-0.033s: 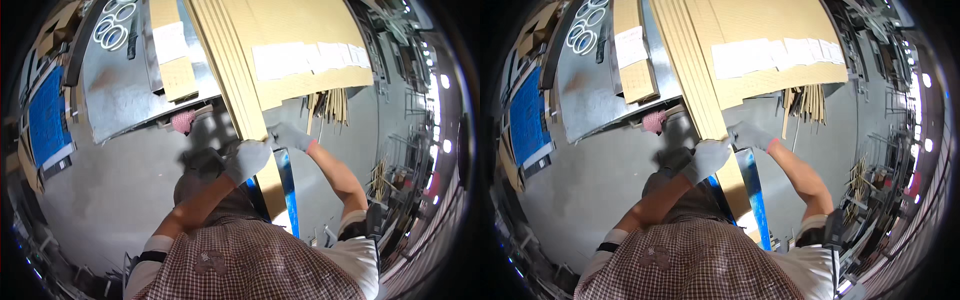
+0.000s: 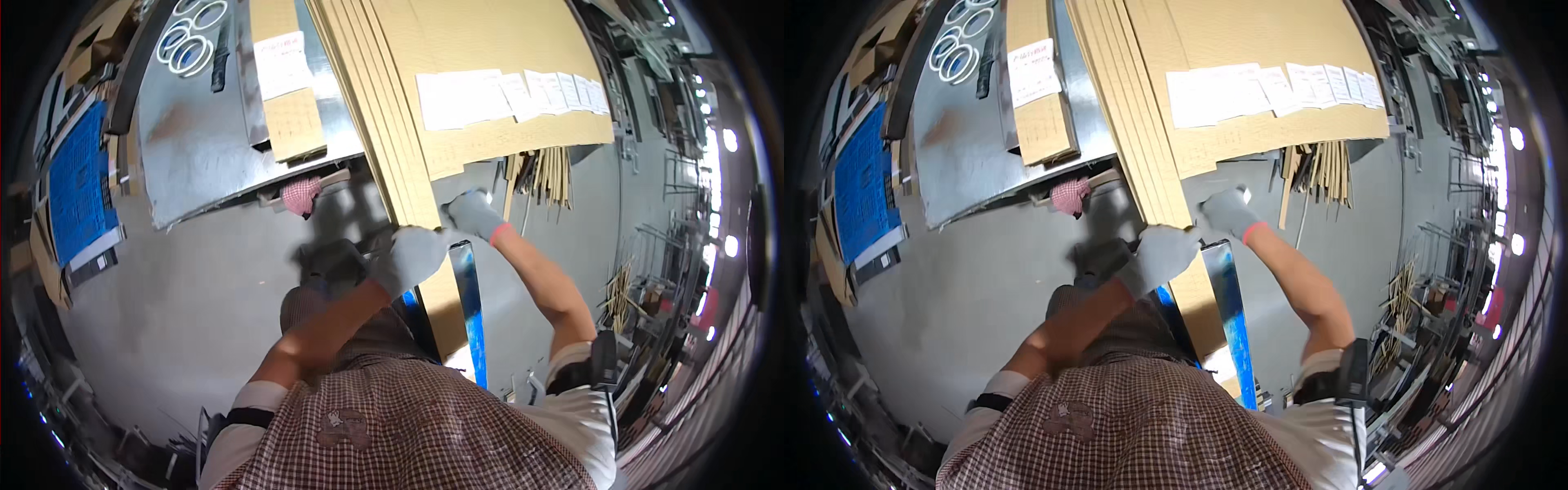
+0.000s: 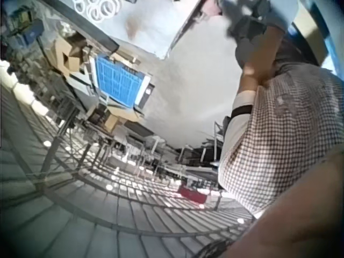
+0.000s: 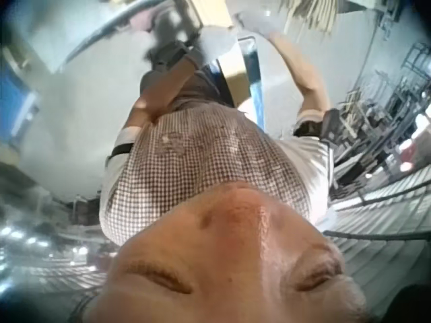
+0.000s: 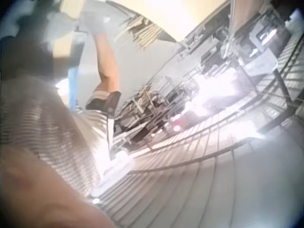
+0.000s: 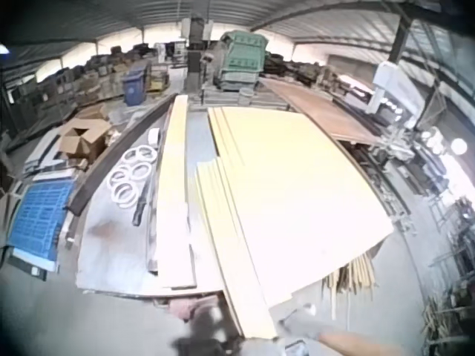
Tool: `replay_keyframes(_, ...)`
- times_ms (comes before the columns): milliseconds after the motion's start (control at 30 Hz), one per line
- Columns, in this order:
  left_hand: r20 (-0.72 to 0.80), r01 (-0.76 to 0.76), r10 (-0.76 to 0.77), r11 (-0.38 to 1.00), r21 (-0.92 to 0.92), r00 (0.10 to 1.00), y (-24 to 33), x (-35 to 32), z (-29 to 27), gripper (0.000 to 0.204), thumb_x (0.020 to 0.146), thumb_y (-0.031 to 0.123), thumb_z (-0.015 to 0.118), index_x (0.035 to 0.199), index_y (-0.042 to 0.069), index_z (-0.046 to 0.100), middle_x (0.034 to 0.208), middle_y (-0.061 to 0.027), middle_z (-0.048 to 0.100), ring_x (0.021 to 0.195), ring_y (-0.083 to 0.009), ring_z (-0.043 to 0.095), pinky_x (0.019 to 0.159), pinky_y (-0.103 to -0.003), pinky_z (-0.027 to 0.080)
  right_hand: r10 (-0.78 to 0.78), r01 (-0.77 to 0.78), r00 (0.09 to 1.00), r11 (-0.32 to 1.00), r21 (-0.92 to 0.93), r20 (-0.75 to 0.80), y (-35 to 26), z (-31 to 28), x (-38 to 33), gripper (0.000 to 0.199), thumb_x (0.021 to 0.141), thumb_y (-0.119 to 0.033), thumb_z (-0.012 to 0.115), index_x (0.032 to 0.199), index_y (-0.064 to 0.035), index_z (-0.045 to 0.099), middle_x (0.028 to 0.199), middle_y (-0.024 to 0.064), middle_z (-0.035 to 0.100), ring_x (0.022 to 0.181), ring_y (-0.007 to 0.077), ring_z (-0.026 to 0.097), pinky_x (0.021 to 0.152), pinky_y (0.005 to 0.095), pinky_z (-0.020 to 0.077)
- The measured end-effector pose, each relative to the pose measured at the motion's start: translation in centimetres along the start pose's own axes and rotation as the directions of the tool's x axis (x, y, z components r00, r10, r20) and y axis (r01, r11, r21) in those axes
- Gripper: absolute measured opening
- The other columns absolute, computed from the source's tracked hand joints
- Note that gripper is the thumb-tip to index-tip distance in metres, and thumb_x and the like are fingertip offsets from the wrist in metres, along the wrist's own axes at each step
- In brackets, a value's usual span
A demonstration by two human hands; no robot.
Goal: Applying tape to the edges of cardboard sheets on a worktable and moving them to an industrial machine.
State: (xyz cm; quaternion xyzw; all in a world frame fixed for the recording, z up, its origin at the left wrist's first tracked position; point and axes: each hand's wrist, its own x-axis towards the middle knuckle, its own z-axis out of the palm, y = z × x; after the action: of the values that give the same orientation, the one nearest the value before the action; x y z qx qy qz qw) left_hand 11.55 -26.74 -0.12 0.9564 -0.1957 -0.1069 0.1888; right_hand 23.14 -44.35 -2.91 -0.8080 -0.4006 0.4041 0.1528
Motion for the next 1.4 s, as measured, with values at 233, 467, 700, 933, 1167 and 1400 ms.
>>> replay_keyframes(233,-0.325,0.316,-0.501,0.818,-0.481,0.802,-0.1,-3.5,7.5,0.063,0.083,0.026,0.065,0.126,-0.008,0.034,0.108,-0.0303,0.051,0.094,-0.0413,0.055,0.080,-0.040,0.046,0.191,-0.125,0.934,0.966,0.224,-0.302,-1.8,5.9,-2.8,0.020,0.074,-0.019,0.058,0.075,0.0004,0.062,0.073,0.0167,0.063,0.065,0.0287,0.061,0.055,0.0379,0.0454)
replay_keyframes(467,0.059,0.104,-0.448,0.077,-0.992,0.892,-0.9,-6.5,5.0,0.075,0.077,0.018,0.072,0.133,-0.008,0.029,0.125,-0.0208,0.048,0.120,-0.0263,0.047,0.104,-0.040,0.035,0.210,-0.309,0.895,0.928,-0.208,-0.393,-7.7,3.0,-2.6,0.019,0.073,-0.014,0.058,0.086,-0.0068,0.070,0.089,0.0189,0.067,0.080,0.0293,0.066,0.066,0.0366,0.0499)
replay_keyframes(700,0.211,0.282,-0.401,0.125,-0.951,0.892,-2.7,-10.1,-2.1,0.092,0.074,0.010,0.071,0.146,0.000,0.014,0.087,-0.0067,0.056,0.070,-0.0136,0.056,0.070,-0.030,0.050,-0.106,0.173,0.952,0.960,0.218,-0.288,-12.2,-2.1,-6.0,0.026,0.080,-0.004,0.056,0.106,-0.0041,0.061,0.083,0.0159,0.065,0.078,0.0332,0.064,0.070,0.0381,0.0506)
replay_keyframes(933,0.064,0.226,-0.517,0.258,-0.939,0.854,-4.7,-10.9,-0.2,0.065,0.075,0.007,0.068,0.135,0.006,0.044,0.068,-0.0052,0.054,0.065,-0.0125,0.056,0.063,-0.031,0.048,0.111,-0.081,0.992,0.932,0.354,-0.063,-4.4,-1.7,-3.9,0.026,0.077,-0.013,0.068,0.103,-0.0056,0.068,0.099,0.0132,0.068,0.082,0.0258,0.066,0.073,0.0365,0.0509)
replay_keyframes(1167,0.464,0.448,-0.080,0.445,-0.775,0.882,-7.7,-2.3,16.4,0.022,0.074,0.020,0.066,0.088,0.004,0.062,0.079,-0.0130,0.063,0.081,-0.0318,0.062,0.070,-0.040,0.049,0.484,-0.100,0.804,0.683,0.724,-0.346,-4.4,6.3,1.6,0.046,0.074,-0.018,0.074,0.112,0.0048,0.060,0.099,0.0167,0.067,0.087,0.0172,0.060,0.076,0.0287,0.0495)
replay_keyframes(1400,0.104,0.104,0.012,-0.269,-0.958,0.994,-13.5,-10.3,13.5,0.020,0.082,0.004,0.062,0.102,0.002,0.062,0.086,-0.0097,0.063,0.079,-0.0138,0.058,0.075,-0.033,0.048,0.515,-0.578,0.679,0.814,0.050,-0.524,-16.5,8.7,-0.3,0.095,0.071,-0.032,0.074,0.139,0.0096,0.022,0.140,0.0359,0.025,0.130,0.0488,0.027,0.107,0.0556,0.0221)
